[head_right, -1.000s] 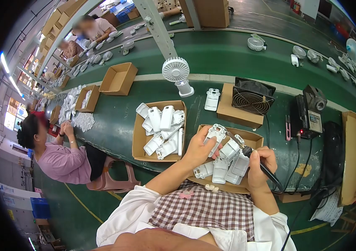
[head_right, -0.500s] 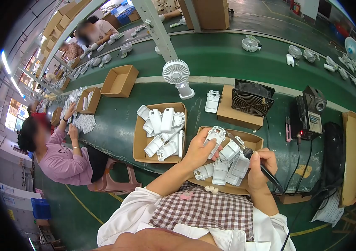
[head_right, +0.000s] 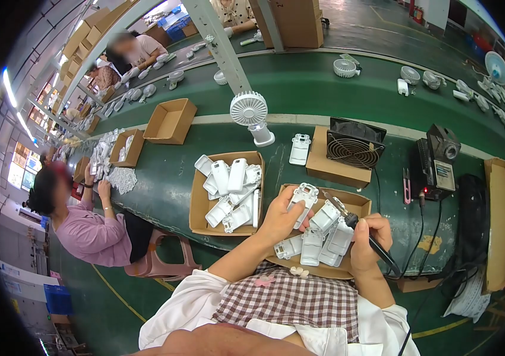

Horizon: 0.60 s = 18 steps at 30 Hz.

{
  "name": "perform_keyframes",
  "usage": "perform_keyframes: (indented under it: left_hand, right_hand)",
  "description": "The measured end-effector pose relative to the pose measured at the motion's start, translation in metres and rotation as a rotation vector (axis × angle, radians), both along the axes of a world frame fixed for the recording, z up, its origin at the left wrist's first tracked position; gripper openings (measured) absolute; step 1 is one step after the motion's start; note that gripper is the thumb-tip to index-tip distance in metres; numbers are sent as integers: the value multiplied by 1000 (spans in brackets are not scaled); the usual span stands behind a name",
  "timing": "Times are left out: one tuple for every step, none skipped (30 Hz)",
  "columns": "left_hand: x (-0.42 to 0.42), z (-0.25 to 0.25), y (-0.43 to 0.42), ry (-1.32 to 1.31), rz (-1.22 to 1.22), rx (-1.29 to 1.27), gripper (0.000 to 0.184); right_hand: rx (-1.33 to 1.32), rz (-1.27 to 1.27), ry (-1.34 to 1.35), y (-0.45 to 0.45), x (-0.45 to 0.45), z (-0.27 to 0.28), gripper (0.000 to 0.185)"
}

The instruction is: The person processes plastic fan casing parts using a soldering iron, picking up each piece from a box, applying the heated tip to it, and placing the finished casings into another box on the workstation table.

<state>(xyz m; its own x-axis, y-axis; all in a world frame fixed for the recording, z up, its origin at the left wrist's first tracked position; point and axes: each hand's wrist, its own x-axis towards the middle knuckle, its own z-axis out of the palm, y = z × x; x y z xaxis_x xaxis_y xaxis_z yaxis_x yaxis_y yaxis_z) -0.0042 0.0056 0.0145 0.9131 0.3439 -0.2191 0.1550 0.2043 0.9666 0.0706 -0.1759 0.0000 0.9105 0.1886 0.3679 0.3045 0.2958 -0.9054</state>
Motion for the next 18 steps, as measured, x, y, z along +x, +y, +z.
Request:
perform_keyframes:
  left_hand:
    - [0, 1, 0, 2, 2, 2, 26]
    - [0, 1, 0, 1, 2, 2, 26]
    - [0, 1, 0, 0, 5, 0, 26]
    - [0, 0, -1, -1, 9, -1, 26]
    - [-1, -2, -1, -1, 8, 2, 26]
    - [0, -5, 0, 7, 6, -12, 27]
    - [2, -6, 1, 7, 5, -20, 27]
    - [2, -6, 1, 6, 7, -18, 28]
    - [2, -6, 0, 8, 7, -34, 28]
    - [2, -4, 0, 15, 7, -55, 28]
    - [2, -2, 0, 26, -2, -54, 29]
    - [3, -1, 1, 25, 5, -51, 29]
    - [4, -1, 2, 23, 4, -51, 29]
    - [3, -3, 1, 25, 1, -54, 29]
    - [3, -6, 2, 28, 10, -56, 28]
    - [2, -6, 1, 33, 12, -59, 28]
    - [3, -5, 2, 25, 8, -55, 29]
    - [3, -5, 2, 21, 3, -54, 29]
  right_hand:
    - [-4, -8, -10, 0, 0, -1, 12]
    - [-4, -8, -10, 0, 0, -1, 12]
    - [-2, -8, -17, 0, 0, 0, 12]
    - [0, -7, -23, 0, 0, 0, 12]
    - [2, -7, -23, -1, -1, 1, 12]
    - [2, -7, -15, 0, -2, 2, 12]
    - [7, -5, -14, 1, -1, 4, 12]
    - [27, 0, -27, 1, 1, 2, 12]
    - [37, 1, -23, 1, 1, 2, 12]
    - [42, 5, -14, 1, 1, 1, 12]
    - [31, -13, -99, 3, 3, -2, 16]
    - [34, -6, -100, 5, 6, -1, 16]
    - [25, -16, -116, 5, 6, 0, 16]
    - [14, -28, -126, 5, 4, 0, 16]
    - [28, -27, -74, 5, 2, 1, 15]
    - [25, -25, -70, 4, 1, 0, 15]
    - [31, -25, -74, 5, 3, 0, 15]
    - [35, -26, -75, 4, 3, 0, 15]
